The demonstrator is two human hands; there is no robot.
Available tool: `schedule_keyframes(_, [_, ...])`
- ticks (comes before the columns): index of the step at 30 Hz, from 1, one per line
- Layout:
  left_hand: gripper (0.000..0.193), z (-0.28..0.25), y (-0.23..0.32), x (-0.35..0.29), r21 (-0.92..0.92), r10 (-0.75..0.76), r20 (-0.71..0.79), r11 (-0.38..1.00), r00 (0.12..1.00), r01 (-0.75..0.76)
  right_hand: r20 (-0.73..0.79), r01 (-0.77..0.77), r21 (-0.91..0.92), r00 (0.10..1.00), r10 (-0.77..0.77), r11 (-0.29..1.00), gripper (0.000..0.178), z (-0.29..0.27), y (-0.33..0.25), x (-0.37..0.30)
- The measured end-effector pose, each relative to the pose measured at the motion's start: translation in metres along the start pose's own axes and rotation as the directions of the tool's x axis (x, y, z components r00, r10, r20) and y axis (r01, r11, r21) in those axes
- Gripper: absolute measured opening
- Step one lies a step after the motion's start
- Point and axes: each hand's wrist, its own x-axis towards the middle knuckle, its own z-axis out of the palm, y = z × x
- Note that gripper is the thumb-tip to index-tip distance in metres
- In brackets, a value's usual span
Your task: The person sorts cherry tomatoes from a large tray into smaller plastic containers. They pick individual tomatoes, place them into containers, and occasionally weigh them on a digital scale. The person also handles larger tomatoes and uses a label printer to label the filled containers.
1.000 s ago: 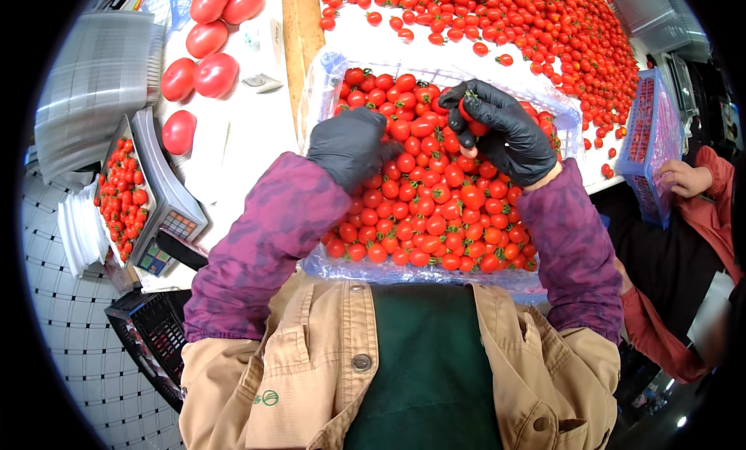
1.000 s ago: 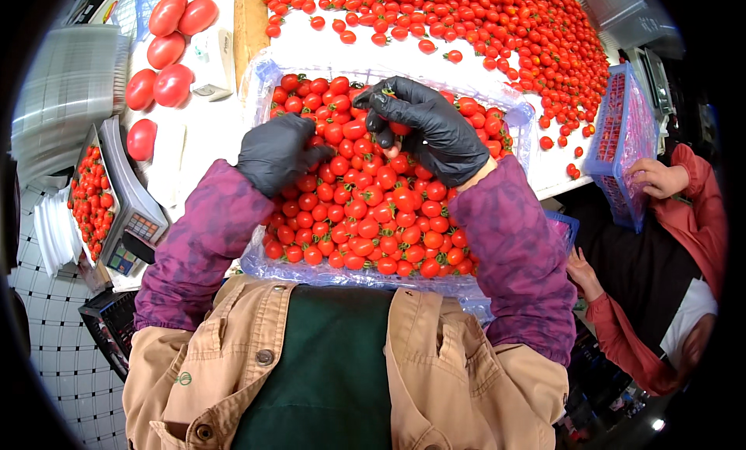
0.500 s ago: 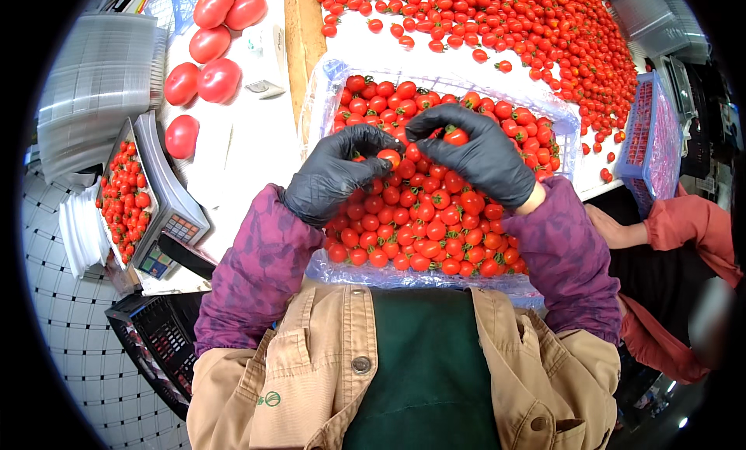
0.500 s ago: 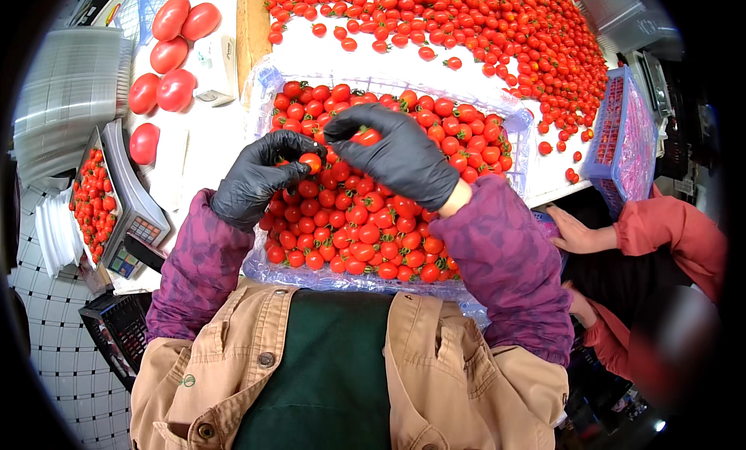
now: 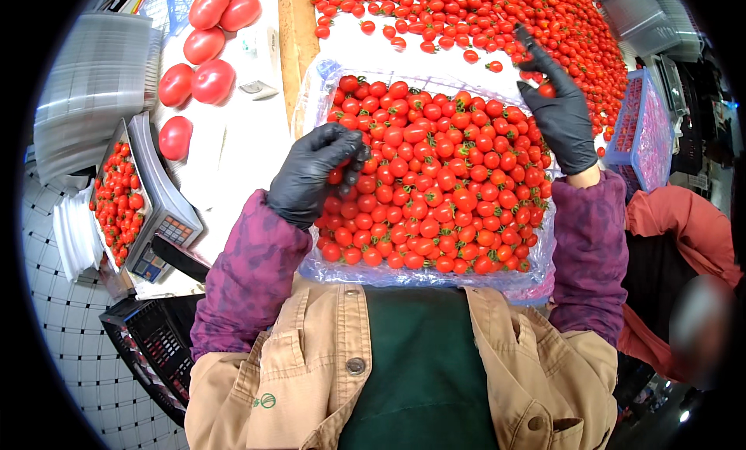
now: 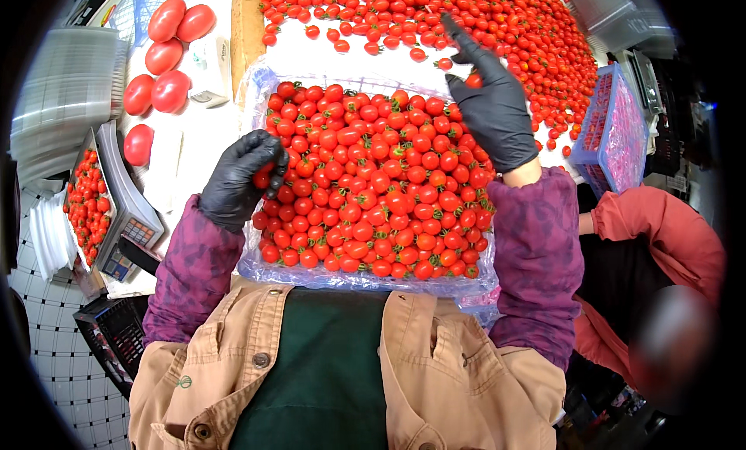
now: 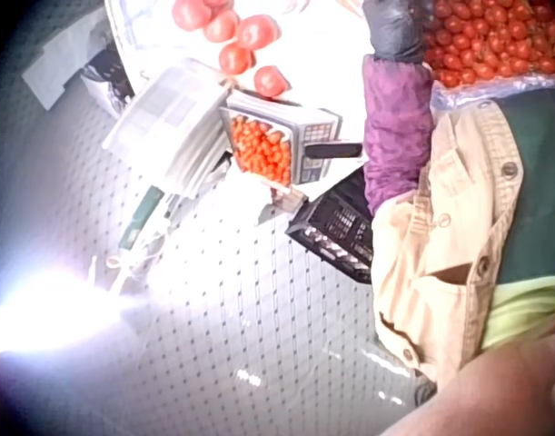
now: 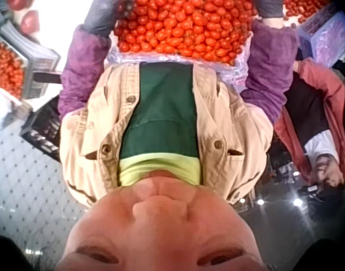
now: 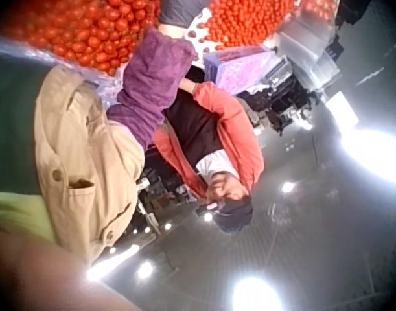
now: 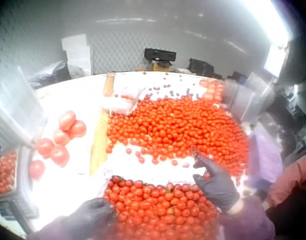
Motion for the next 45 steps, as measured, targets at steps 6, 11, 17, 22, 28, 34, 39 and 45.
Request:
schedule_keyframes(6, [0.02, 0.027, -0.029, 0.02, 0.954, 0.33, 0.242, 0.089, 0.912, -0.286, 0.408, 0.026, -0.048, 0.913, -0.004, 0.998, 0.017, 0.039, -0.019, -0.033])
schedule_keyframes(11, [0.03, 0.04, -0.036, 0.026, 0.917, 0.209, 0.295, -0.337, 0.932, -0.215, 0.52, 0.366, -0.445, 0.849, -0.096, 0.817, 0.025, 0.077, -0.014, -0.047])
schedule_keyframes(17, [0.028, 0.031, -0.018, 0.011, 0.873, 0.257, 0.165, 0.411, 0.952, -0.262, 0.473, 0.065, -0.067, 0.881, -0.026, 0.996, 0.026, 0.062, -0.015, -0.041])
schedule_keyframes(22, [0.027, -0.001, 0.015, -0.023, -0.277, 0.172, 0.177, 0.954, 0.969, -0.119, 0.723, -0.747, 0.564, 0.652, 0.228, 0.352, 0.03, 0.02, 0.008, -0.047])
schedule_keyframes(28, [0.023, -0.004, 0.02, -0.019, 0.02, 0.17, 0.069, 0.985, 0.983, -0.172, 0.66, -0.654, 0.742, 0.751, 0.009, 0.148, 0.036, 0.021, -0.002, -0.057])
schedule_keyframes(34, [0.023, 0.031, 0.003, 0.009, 0.959, 0.198, 0.15, -0.267, 0.969, -0.094, 0.662, -0.648, 0.702, 0.747, 0.065, 0.294, 0.024, 0.019, -0.021, -0.049])
schedule_keyframes(39, [0.032, 0.03, -0.008, 0.036, 0.929, 0.026, 0.006, -0.371, 1.0, 0.004, 0.695, -0.196, 0.216, 0.719, -0.009, 0.957, 0.016, 0.025, -0.027, -0.057])
schedule_keyframes(45, [0.029, 0.019, -0.002, 0.029, 0.982, 0.13, 0.183, -0.077, 0.975, -0.174, 0.706, 0.491, -0.255, 0.683, -0.186, 0.833, 0.02, 0.04, -0.047, -0.069])
